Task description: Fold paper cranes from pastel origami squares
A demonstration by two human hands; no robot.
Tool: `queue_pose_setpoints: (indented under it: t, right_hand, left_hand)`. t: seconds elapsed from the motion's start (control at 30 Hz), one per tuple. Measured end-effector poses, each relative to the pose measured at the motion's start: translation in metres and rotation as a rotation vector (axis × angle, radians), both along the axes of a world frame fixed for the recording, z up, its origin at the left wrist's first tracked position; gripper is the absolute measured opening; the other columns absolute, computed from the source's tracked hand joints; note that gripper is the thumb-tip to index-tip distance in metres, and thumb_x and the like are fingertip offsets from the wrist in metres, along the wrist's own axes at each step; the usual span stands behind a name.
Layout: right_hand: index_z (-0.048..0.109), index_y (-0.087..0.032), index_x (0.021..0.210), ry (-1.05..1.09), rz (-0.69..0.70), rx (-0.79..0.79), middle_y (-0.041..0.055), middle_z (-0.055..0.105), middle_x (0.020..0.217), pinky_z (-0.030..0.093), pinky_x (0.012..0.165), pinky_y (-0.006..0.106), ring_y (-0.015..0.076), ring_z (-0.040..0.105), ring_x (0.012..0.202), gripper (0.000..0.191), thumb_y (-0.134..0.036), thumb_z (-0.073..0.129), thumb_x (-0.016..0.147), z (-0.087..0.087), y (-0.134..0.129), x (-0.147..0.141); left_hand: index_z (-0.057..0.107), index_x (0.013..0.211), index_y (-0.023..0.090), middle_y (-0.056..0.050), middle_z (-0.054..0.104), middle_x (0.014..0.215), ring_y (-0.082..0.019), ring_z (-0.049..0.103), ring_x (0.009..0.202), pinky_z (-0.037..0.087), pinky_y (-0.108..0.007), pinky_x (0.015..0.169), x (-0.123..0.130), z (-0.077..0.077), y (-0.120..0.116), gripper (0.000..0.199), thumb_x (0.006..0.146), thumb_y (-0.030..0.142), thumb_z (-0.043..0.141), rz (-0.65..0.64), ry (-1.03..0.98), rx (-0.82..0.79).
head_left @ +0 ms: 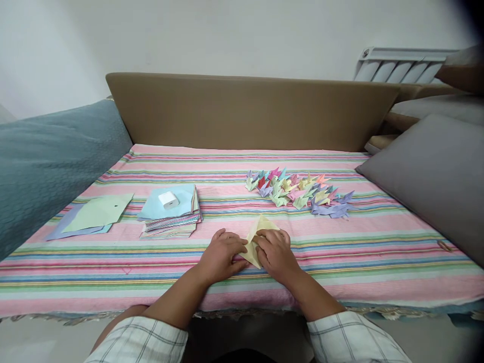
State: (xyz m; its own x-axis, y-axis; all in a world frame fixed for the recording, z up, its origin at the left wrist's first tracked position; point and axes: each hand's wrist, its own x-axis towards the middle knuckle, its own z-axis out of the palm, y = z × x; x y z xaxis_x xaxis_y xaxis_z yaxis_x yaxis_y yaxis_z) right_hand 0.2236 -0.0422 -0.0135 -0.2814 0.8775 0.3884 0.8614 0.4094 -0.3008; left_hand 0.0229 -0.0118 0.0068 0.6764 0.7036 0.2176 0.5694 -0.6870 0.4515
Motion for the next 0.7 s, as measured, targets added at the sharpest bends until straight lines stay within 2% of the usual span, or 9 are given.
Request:
queue_pose_setpoints:
  t: [0.3, 0.43, 0.6, 0.7]
  right_hand:
    - [0.062, -0.028, 0.107, -0.009, -0.015, -0.035, 0.0044, 0.057, 0.105, 0.017, 0.102, 0.047, 0.0213, 0.048, 0.103, 0.029, -0.022, 0.043, 0.086, 0.0082, -0.0045, -0.0021]
    - [0.061, -0.030, 0.110, -0.013, -0.011, -0.031, 0.0040, 0.056, 0.106, 0.015, 0.102, 0.048, 0.0212, 0.047, 0.102, 0.029, -0.025, 0.043, 0.088, 0.0084, -0.0051, -0.0021]
    - [0.064, -0.028, 0.103, -0.025, -0.019, -0.024, 0.0057, 0.055, 0.104, 0.014, 0.102, 0.050, 0.0226, 0.046, 0.102, 0.025, -0.037, 0.046, 0.088, 0.0056, -0.0056, -0.0018]
    - [0.065, -0.027, 0.099, -0.026, -0.023, -0.007, 0.0054, 0.055, 0.103, 0.013, 0.102, 0.051, 0.0228, 0.046, 0.102, 0.024, -0.039, 0.048, 0.087, 0.0024, -0.0057, -0.0024]
  left_hand:
    - [0.065, 0.092, 0.029, -0.001, 0.067, 0.100, -0.021, 0.055, 0.100, 0.022, -0.045, 0.103, 0.0027, 0.0058, -0.0009, 0.015, 0.078, 0.031, 0.061, 0.007, 0.004, -0.023]
    - [0.066, 0.091, 0.029, 0.000, 0.067, 0.102, -0.021, 0.054, 0.102, 0.020, -0.045, 0.105, 0.0028, 0.0066, -0.0008, 0.015, 0.078, 0.034, 0.062, 0.017, 0.012, -0.032]
    - [0.065, 0.098, 0.032, 0.002, 0.067, 0.106, -0.021, 0.053, 0.105, 0.019, -0.045, 0.106, 0.0017, 0.0052, -0.0001, 0.024, 0.076, 0.040, 0.064, 0.045, 0.019, -0.029]
    - [0.066, 0.089, 0.029, 0.001, 0.067, 0.109, -0.022, 0.052, 0.107, 0.019, -0.047, 0.105, 0.0007, 0.0009, 0.0014, 0.021, 0.072, 0.041, 0.068, 0.079, 0.015, -0.015]
